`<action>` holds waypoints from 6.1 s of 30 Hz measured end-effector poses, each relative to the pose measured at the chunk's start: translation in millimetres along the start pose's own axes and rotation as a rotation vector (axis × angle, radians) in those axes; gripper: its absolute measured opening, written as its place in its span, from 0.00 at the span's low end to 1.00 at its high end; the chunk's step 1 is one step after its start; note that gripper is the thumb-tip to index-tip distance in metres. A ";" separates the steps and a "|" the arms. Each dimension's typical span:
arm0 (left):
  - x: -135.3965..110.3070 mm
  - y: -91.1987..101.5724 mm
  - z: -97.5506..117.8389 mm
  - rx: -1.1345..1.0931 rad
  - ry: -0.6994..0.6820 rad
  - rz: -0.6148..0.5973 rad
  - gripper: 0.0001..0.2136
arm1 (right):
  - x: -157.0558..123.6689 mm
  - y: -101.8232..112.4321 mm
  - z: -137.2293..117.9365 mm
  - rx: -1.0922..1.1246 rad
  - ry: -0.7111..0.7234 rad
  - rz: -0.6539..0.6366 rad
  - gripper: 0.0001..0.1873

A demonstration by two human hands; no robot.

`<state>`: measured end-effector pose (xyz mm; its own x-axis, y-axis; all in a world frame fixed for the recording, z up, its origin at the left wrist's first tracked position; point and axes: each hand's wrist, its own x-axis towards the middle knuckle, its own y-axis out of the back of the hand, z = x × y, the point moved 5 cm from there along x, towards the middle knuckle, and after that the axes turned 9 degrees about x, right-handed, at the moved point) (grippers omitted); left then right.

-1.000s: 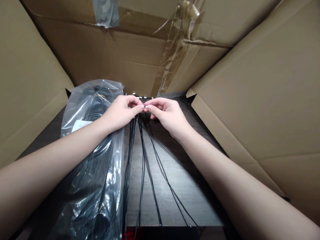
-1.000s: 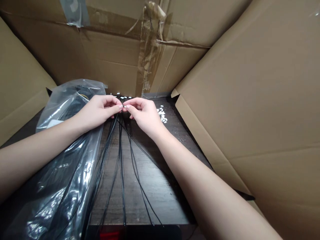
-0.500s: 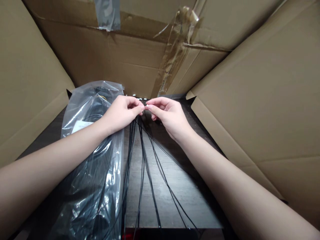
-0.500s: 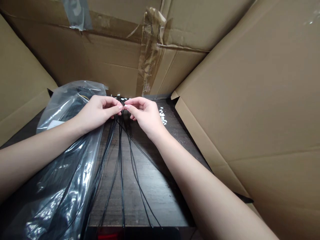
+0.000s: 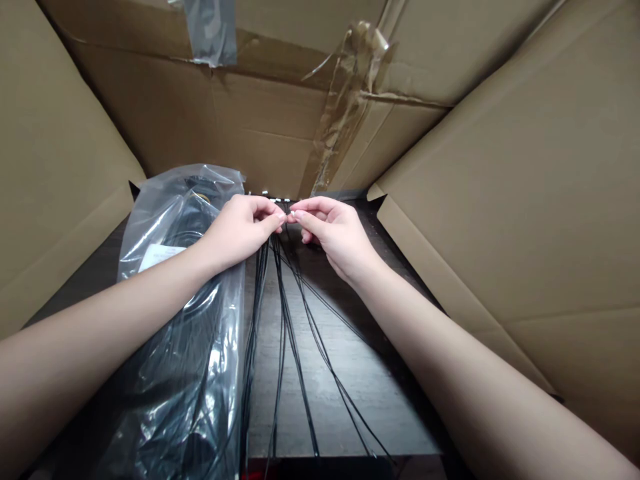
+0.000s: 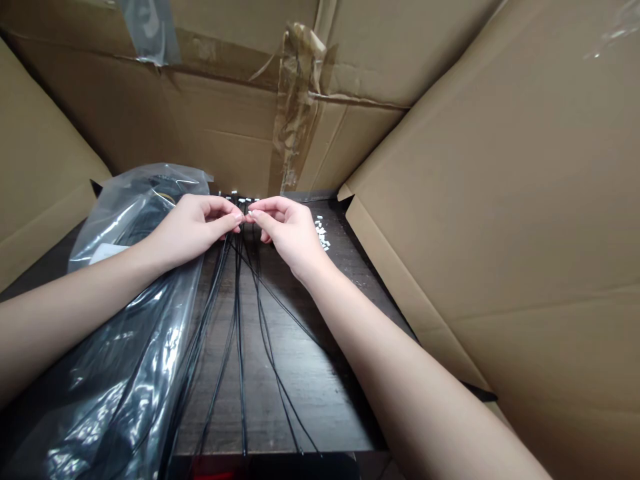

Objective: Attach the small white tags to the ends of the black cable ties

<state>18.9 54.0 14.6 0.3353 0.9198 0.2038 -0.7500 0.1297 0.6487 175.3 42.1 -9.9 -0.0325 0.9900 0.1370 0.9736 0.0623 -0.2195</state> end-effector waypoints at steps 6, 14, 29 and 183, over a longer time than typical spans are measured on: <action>0.5 -0.5 -4.5 0.007 -0.013 -0.011 0.09 | 2.0 3.9 7.1 0.057 -0.079 0.006 0.13; 1.1 -0.3 -4.3 -0.038 -0.013 -0.033 0.09 | 5.3 6.8 9.2 0.101 -0.120 -0.007 0.15; -2.5 1.3 2.0 0.003 -0.003 -0.017 0.09 | 2.3 1.6 6.1 0.066 -0.134 -0.102 0.17; -0.9 -2.8 -9.6 -0.223 0.170 -0.127 0.08 | -1.8 -6.7 4.9 -0.055 -0.069 -0.105 0.23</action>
<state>15.3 56.4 5.5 0.3483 0.9374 -0.0064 -0.8212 0.3084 0.4802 167.7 40.5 -13.4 -0.1483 0.9849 0.0893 0.9750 0.1608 -0.1534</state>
